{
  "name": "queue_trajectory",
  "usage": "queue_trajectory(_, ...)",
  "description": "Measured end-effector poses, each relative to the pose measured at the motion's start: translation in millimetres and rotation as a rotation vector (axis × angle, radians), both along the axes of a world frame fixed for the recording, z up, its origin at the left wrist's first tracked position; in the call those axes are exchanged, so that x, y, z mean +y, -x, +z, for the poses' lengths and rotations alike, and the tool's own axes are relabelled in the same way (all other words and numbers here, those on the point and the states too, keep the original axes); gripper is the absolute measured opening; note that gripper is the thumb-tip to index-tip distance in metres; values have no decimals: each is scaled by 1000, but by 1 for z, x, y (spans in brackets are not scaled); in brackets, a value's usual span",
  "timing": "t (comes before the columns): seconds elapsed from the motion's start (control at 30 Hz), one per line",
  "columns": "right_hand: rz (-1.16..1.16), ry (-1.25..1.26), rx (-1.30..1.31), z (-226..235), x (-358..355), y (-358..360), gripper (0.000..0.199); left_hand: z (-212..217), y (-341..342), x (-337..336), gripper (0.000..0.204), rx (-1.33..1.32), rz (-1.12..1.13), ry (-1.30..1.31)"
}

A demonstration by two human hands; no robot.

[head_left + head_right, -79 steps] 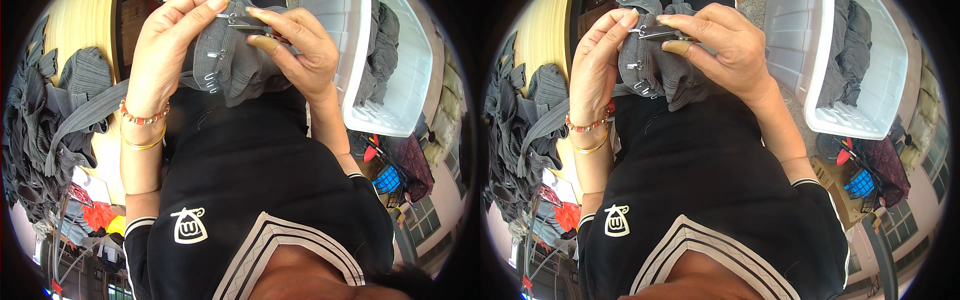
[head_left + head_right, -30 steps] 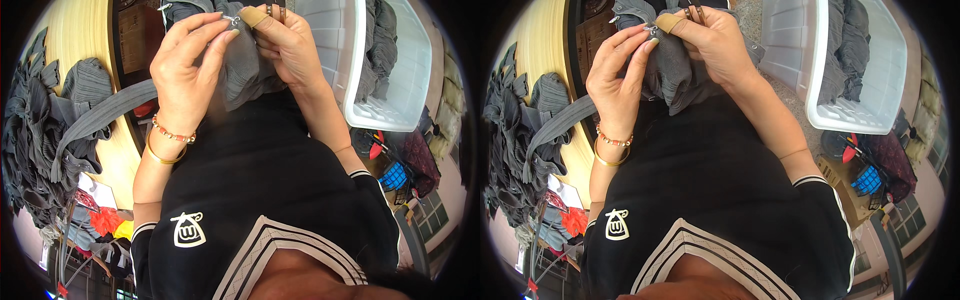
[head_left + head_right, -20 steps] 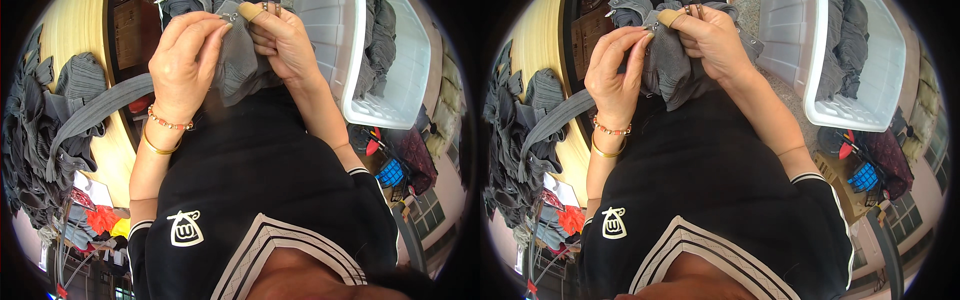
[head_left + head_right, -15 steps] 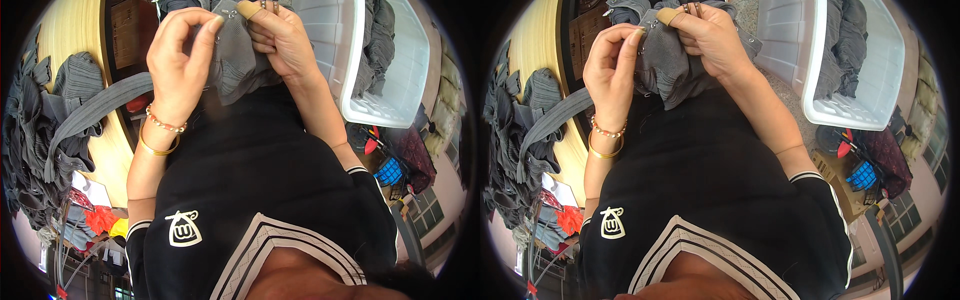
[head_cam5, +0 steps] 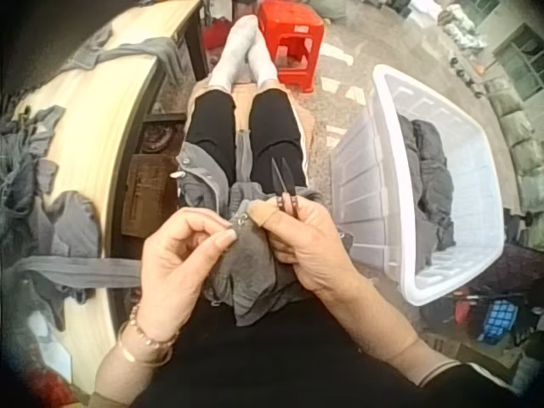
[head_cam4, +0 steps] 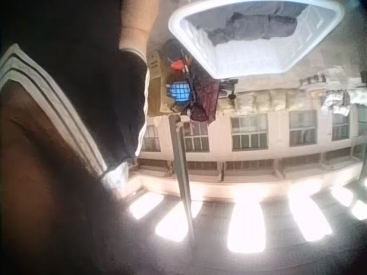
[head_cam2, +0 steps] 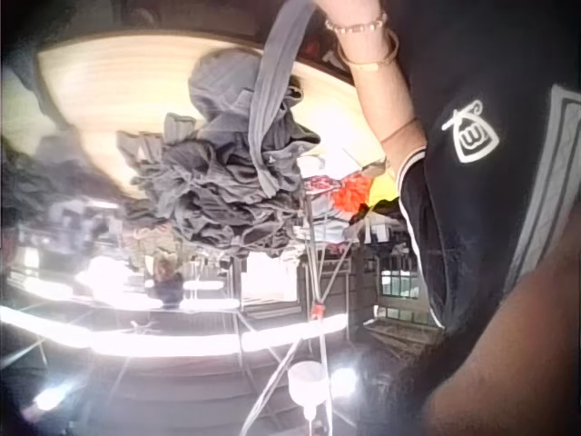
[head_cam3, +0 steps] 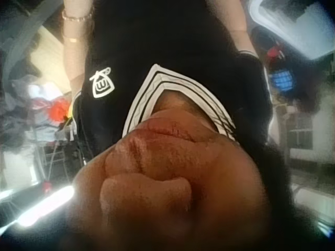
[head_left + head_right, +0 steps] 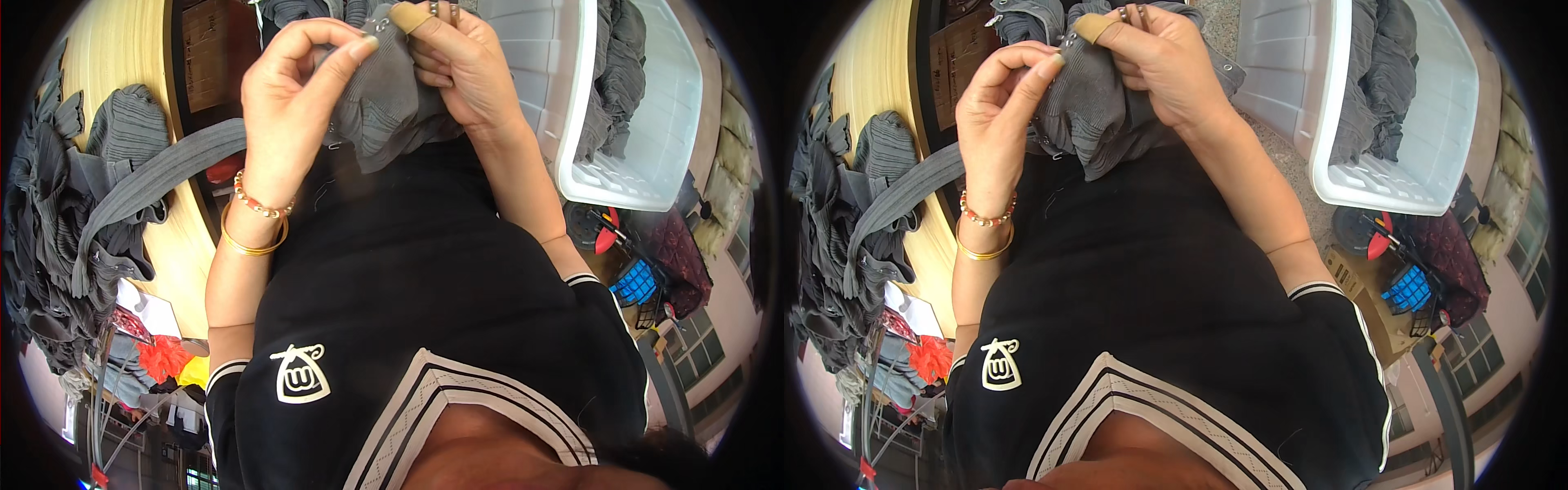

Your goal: The person trims loose threads from a garment using thread clippers, places it into a bin, picks up another garment from the table, and trims threads around its clasps with the clippers.

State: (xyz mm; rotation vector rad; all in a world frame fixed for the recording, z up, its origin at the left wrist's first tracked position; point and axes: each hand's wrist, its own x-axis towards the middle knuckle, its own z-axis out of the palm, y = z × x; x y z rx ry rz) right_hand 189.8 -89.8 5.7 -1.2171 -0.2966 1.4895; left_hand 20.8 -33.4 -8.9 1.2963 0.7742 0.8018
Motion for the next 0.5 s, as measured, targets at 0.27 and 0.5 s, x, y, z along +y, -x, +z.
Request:
queue_trajectory(0.27, -67, -38, -15, -6, -3, -13, 17, -1, 15, 9, 18, -73, -11, 197)
queue_trajectory(0.5, -59, -27, -35, -5, -4, -11, 17, 13, 8, 1, 41, 105, -216, 220)
